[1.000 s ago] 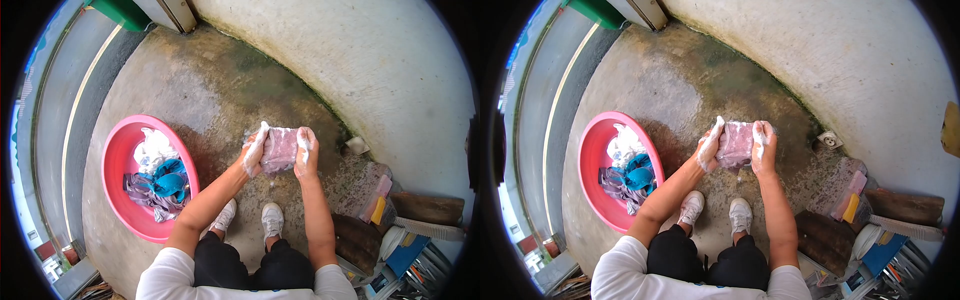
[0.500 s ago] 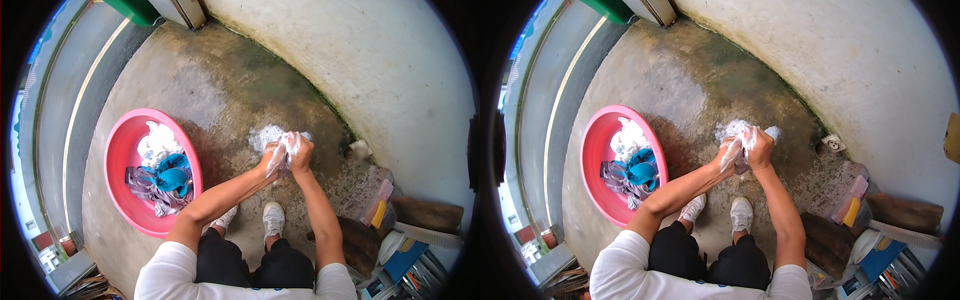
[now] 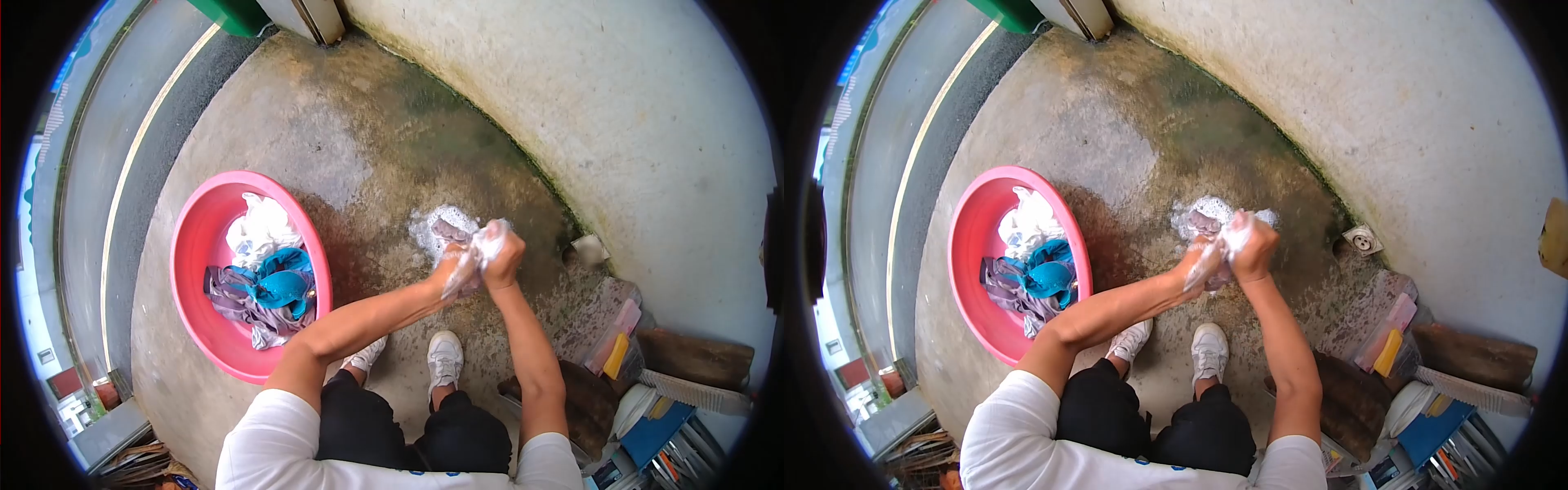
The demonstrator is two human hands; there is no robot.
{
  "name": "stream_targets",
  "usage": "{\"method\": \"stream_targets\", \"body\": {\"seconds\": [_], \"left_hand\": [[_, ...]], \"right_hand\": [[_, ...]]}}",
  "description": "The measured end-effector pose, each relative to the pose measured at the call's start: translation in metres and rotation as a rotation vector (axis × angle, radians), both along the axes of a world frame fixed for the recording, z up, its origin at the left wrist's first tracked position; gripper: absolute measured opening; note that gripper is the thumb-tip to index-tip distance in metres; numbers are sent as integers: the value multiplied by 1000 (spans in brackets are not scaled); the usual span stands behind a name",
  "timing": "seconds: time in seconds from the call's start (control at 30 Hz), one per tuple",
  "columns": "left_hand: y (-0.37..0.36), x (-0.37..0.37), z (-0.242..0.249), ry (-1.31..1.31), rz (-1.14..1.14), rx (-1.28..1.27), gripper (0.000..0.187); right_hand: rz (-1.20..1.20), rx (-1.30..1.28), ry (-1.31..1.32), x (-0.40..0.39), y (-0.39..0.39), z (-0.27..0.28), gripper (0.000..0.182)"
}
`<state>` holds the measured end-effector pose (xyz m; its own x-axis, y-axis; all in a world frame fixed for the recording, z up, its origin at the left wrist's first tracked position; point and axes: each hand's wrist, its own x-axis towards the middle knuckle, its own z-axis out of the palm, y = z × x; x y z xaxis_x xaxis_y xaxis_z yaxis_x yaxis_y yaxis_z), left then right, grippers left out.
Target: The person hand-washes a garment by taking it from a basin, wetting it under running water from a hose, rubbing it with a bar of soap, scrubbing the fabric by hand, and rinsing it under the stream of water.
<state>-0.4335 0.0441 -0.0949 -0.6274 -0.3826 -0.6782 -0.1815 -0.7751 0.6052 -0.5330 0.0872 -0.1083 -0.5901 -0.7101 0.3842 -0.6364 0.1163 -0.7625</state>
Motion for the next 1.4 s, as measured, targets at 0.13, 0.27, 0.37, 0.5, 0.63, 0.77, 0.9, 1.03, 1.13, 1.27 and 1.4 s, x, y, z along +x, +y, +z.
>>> {"method": "stream_targets", "body": {"seconds": [0.13, 0.27, 0.37, 0.5, 0.63, 0.77, 0.9, 1.03, 1.13, 1.27, 1.4], "left_hand": [[-15, 3, -4, 111, -106, -112, 23], [-43, 1, 4, 56, -37, 96, 29], [-49, 5, -24, 326, -253, -366, 35], [-45, 4, -26, 461, -469, -837, 65], [-64, -3, -16, 203, -545, -490, 24], [-69, 11, -38, 306, -229, -268, 35], [-60, 8, -39, 455, 166, 199, 39], [-42, 2, -109, 732, 214, 395, 13], [-17, 1, -71, 403, 413, 270, 13], [-16, -3, -103, 730, 393, 527, 12], [-7, -9, -71, 286, 373, 111, 4]], "right_hand": [[-36, 26, -405, -2, 2, 17, 26], [361, 299, -208, -13, 8, 45, 26], [245, 386, -322, -10, 10, 69, 19], [268, 116, -283, 2, -1, 72, 14], [109, -121, -397, -1, -10, 81, 13], [-87, -294, -569, -24, 0, 50, 20], [68, -9, -137, 4, -3, 23, 18], [294, 7, 222, 46, -11, 4, 25], [146, -8, 184, 17, -17, -23, 23], [12, -59, -2, 31, -20, -11, 14], [-10, 227, -262, 1, -12, -11, 17]]}}
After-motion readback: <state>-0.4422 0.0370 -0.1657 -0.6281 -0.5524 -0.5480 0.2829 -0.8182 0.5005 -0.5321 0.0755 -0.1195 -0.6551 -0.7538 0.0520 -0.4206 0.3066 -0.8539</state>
